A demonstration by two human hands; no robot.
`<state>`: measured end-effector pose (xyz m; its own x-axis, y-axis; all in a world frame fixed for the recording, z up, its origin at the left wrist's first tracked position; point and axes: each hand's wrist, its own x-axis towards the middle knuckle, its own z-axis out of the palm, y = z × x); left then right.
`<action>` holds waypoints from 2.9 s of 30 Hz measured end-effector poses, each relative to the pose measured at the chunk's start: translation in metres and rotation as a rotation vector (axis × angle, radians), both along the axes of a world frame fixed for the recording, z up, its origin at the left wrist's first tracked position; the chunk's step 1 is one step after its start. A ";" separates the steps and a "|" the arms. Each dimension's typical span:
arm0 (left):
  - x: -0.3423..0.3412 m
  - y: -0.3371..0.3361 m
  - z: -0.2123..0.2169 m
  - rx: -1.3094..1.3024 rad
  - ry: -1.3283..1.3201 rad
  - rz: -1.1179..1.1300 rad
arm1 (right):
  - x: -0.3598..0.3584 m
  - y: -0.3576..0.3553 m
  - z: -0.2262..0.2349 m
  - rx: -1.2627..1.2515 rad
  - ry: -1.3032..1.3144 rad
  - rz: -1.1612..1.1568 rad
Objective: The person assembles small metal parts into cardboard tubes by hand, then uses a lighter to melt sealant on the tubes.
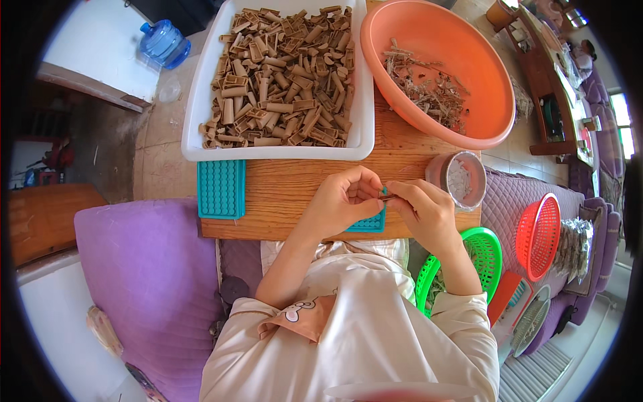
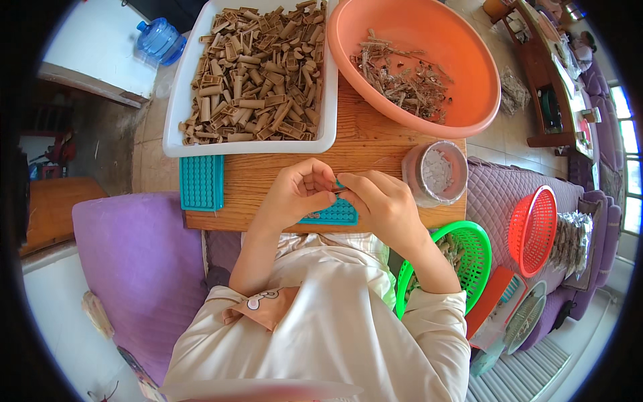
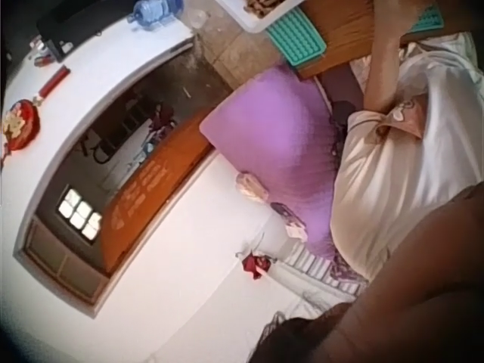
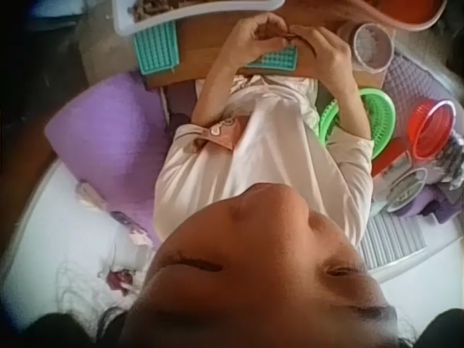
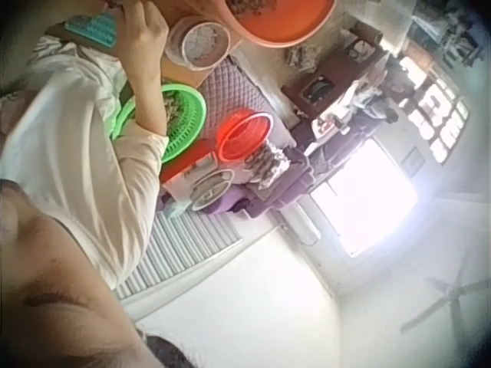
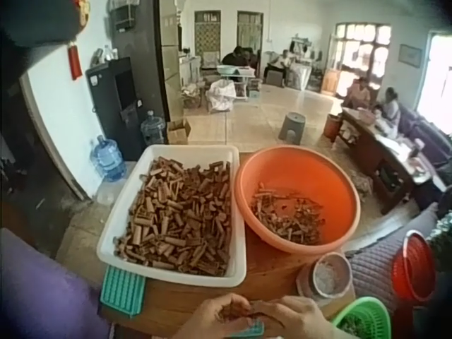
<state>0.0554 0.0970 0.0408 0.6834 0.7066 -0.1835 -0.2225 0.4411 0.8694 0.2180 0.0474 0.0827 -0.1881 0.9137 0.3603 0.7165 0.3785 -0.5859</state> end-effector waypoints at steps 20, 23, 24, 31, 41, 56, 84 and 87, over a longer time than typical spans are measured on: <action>0.007 0.178 -0.038 1.590 1.176 -0.362 | 0.012 0.011 -0.003 -0.077 0.132 -0.221; 0.017 0.184 -0.039 1.573 1.289 -0.527 | 0.013 0.012 -0.007 -0.079 0.164 -0.256; 0.015 0.185 -0.042 1.672 1.256 -0.483 | 0.015 0.013 -0.007 -0.059 0.163 -0.264; 0.013 0.150 0.001 1.103 0.991 -0.127 | 0.017 0.012 -0.018 -0.070 0.563 -0.430; 0.008 0.017 0.016 -0.174 -0.381 -0.068 | -0.041 0.001 -0.013 -0.006 0.867 -0.365; 0.007 -0.027 -0.003 -0.130 -0.344 0.222 | -0.054 -0.020 -0.015 0.091 0.586 -0.461; 0.014 -0.043 0.007 -0.043 -0.147 0.460 | -0.057 -0.034 -0.039 -0.215 1.028 -0.352; 0.019 -0.044 0.006 -0.137 -0.217 0.551 | -0.055 -0.032 -0.039 -0.308 1.100 -0.354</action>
<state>0.0744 0.0531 0.0463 0.2555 0.9469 -0.1950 -0.6161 0.3149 0.7220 0.1625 0.0155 0.0441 0.3632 0.9289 -0.0727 -0.1896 -0.0027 -0.9819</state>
